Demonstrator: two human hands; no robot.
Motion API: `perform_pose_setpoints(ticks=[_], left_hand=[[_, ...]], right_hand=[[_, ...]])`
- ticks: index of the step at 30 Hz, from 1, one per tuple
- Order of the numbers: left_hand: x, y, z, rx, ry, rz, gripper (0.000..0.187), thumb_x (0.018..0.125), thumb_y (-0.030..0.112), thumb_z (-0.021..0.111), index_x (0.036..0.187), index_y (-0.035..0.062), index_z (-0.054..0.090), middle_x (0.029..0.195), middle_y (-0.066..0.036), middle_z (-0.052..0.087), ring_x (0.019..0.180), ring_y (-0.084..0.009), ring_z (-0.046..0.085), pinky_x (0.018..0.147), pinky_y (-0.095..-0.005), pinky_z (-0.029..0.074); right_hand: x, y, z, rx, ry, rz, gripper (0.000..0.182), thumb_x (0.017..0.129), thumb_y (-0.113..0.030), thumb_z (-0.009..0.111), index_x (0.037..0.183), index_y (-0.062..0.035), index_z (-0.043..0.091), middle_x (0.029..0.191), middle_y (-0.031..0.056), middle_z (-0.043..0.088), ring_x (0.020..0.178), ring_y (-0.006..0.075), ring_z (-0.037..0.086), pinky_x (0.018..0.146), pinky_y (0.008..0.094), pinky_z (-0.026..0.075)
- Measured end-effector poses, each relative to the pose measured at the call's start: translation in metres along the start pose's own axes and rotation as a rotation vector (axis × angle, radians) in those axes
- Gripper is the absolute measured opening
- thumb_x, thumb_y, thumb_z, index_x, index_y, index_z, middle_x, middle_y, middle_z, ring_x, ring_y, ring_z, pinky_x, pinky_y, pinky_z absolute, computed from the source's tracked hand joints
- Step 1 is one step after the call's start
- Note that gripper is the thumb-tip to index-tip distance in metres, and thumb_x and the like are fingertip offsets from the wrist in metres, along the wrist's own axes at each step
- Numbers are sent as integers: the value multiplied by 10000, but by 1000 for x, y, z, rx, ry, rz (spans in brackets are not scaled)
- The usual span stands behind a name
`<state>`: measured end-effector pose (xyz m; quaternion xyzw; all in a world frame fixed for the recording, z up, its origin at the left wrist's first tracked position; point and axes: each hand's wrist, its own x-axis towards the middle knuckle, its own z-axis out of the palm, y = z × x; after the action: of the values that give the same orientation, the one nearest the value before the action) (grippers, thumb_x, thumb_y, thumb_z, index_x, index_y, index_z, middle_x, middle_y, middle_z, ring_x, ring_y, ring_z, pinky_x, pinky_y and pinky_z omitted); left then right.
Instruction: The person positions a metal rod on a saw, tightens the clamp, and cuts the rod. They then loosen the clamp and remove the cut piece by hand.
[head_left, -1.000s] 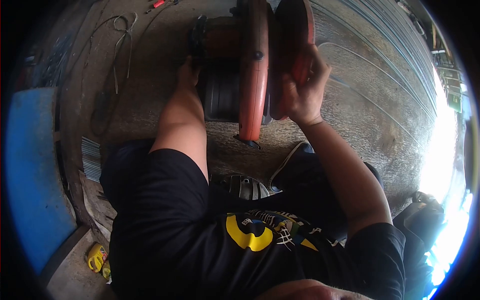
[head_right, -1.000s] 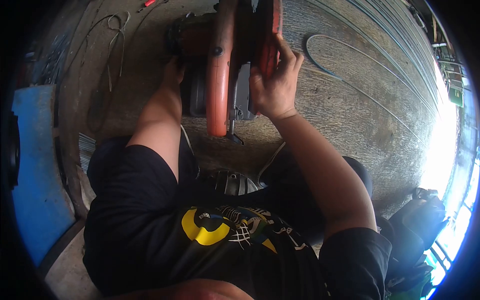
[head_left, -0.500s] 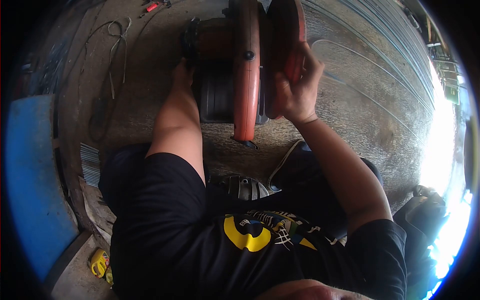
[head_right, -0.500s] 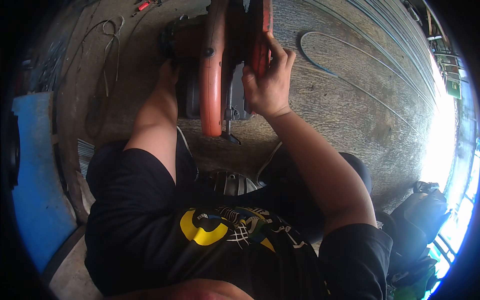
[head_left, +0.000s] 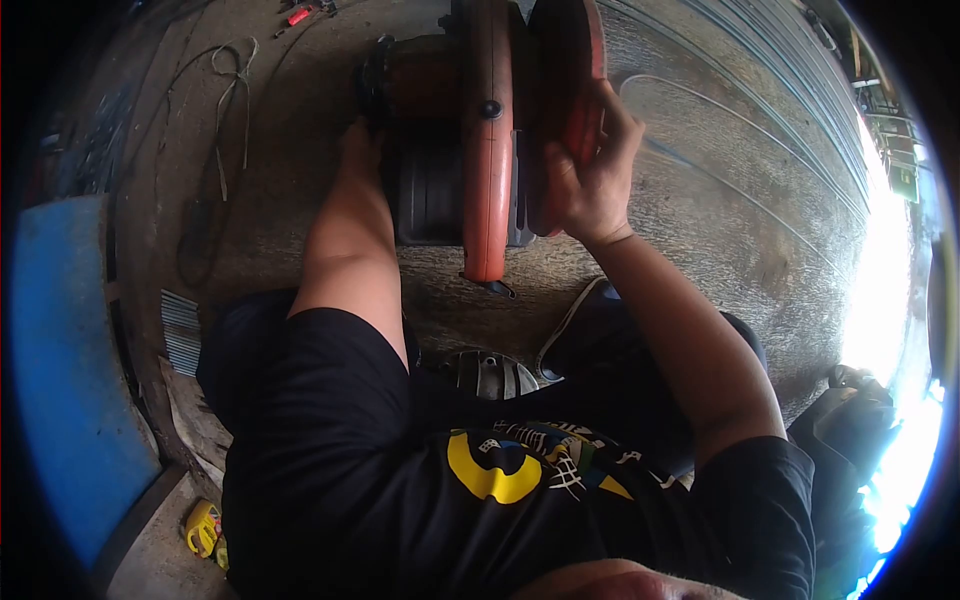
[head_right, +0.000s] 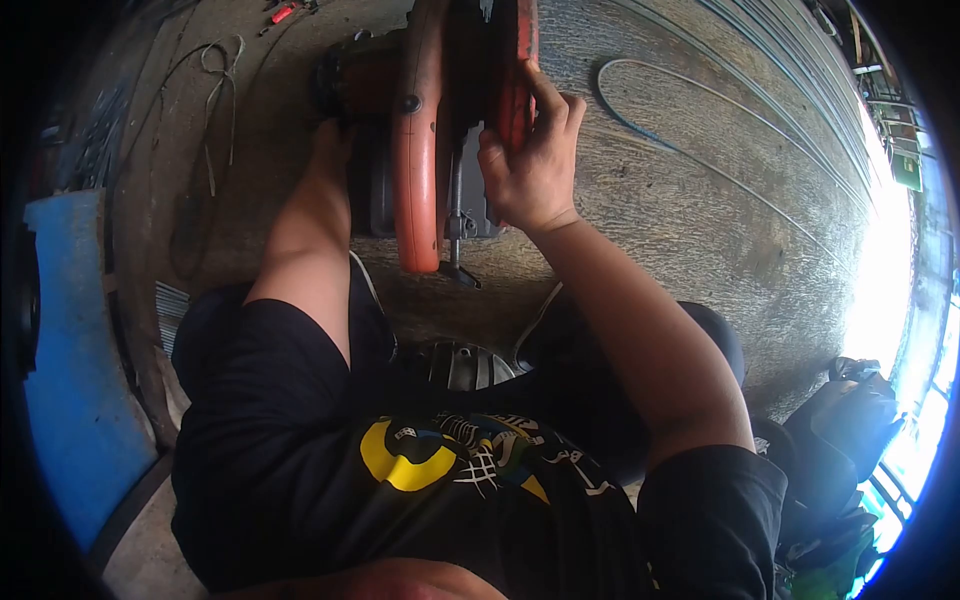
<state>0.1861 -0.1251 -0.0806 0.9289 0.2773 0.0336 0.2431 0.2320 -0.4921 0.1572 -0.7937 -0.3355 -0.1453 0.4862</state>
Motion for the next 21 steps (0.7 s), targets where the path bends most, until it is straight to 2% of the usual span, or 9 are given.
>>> perform_pose_setpoints(ticks=[3,11,21], left_hand=[[8,-12,13,41,24,8,347,837,230,663,1112,20,643,1072,-235,645,1073,-373,593,926,-436,468],[12,-18,31,-381,79,-130,347,878,218,625,1141,-7,602,1102,-213,607,1051,-346,590,878,-422,510],[15,-18,41,-907,149,-323,347,930,203,576,1176,-41,551,1138,-185,560,1024,-311,586,817,-405,563]], right_hand=[[0,1,1,-4,4,-5,745,714,-71,635,1370,19,295,1263,203,443,1046,357,404,948,457,378],[4,-3,-3,27,-9,33,727,720,-47,645,1364,6,311,1262,191,448,1058,357,414,948,456,384],[15,-5,-6,11,-3,-20,681,727,-29,644,1343,10,354,1235,188,474,1067,354,447,949,439,392]])
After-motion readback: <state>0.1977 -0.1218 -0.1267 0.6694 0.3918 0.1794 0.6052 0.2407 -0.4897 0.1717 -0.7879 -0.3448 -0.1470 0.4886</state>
